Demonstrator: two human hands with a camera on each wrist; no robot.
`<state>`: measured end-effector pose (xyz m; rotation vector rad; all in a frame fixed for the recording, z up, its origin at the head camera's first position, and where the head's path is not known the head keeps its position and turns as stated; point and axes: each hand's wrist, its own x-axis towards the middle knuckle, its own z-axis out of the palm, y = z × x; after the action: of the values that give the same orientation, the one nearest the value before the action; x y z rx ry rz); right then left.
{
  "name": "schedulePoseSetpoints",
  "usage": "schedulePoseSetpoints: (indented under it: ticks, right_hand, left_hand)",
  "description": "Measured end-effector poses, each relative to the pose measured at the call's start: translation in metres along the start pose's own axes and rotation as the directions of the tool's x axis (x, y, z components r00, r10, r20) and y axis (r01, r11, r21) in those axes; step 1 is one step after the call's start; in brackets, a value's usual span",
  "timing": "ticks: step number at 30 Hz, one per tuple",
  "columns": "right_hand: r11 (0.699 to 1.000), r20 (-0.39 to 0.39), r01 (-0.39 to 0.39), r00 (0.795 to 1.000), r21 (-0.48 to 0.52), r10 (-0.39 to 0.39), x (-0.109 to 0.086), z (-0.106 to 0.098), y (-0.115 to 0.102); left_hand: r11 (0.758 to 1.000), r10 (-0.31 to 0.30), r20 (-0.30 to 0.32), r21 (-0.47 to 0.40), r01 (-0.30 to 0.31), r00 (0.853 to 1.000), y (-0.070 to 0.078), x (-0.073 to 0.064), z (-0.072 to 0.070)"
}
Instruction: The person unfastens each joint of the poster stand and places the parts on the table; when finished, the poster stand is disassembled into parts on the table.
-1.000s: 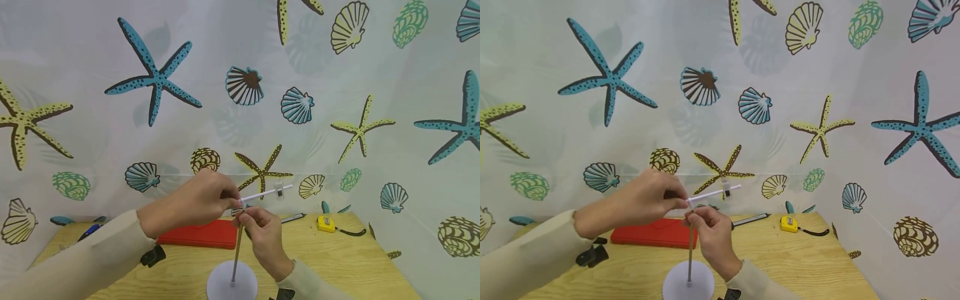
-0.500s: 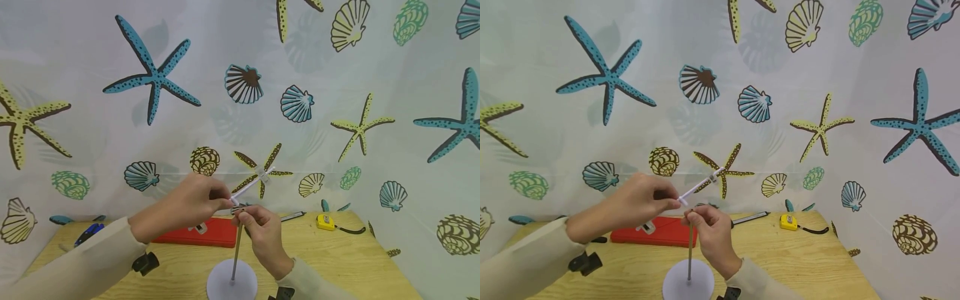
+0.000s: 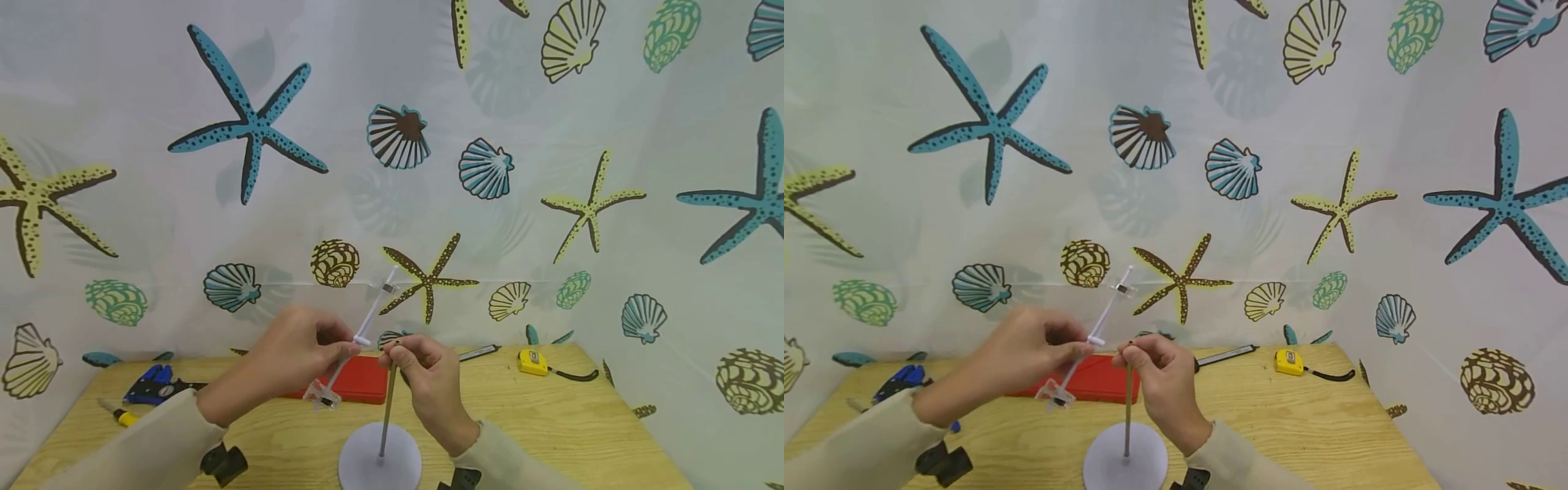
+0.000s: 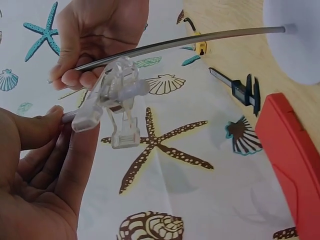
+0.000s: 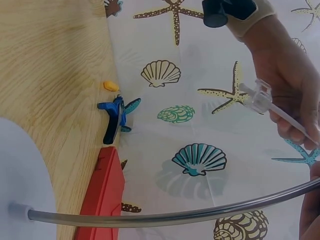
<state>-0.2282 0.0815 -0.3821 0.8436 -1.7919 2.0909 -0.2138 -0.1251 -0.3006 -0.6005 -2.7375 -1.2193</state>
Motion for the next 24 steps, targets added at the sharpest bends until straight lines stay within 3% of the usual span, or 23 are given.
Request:
schedulePoseSetpoints:
  ticks: [7,11,16,19,24]
  right_hand:
    - [1.000,-0.004,-0.002,1.000,-0.013,0.002,0.000,0.001,-0.001]
    - [0.999,-0.004,0.005,1.000,-0.037,-0.005,-0.001,0.001,0.000]
    - [0.999,-0.004,0.009,1.000,-0.046,-0.009,-0.001,0.001,0.001]
    - [0.999,-0.002,0.017,1.000,-0.037,-0.017,-0.001,0.001,0.001]
    - [1.000,-0.007,0.005,1.000,-0.021,-0.005,-0.001,0.001,0.001]
  left_hand:
    - [0.987,-0.128,-0.032,-0.098,0.125,0.991,-0.016,-0.007,0.009]
    - [0.963,-0.206,-0.021,-0.183,0.199,0.978,-0.031,-0.011,0.016]
    - [0.939,-0.249,-0.007,-0.246,0.240,0.969,-0.049,-0.018,0.027]
    - [0.927,-0.302,-0.015,-0.239,0.290,0.953,-0.055,-0.022,0.033]
    - [0.880,-0.425,-0.024,-0.243,0.407,0.905,-0.063,-0.026,0.043]
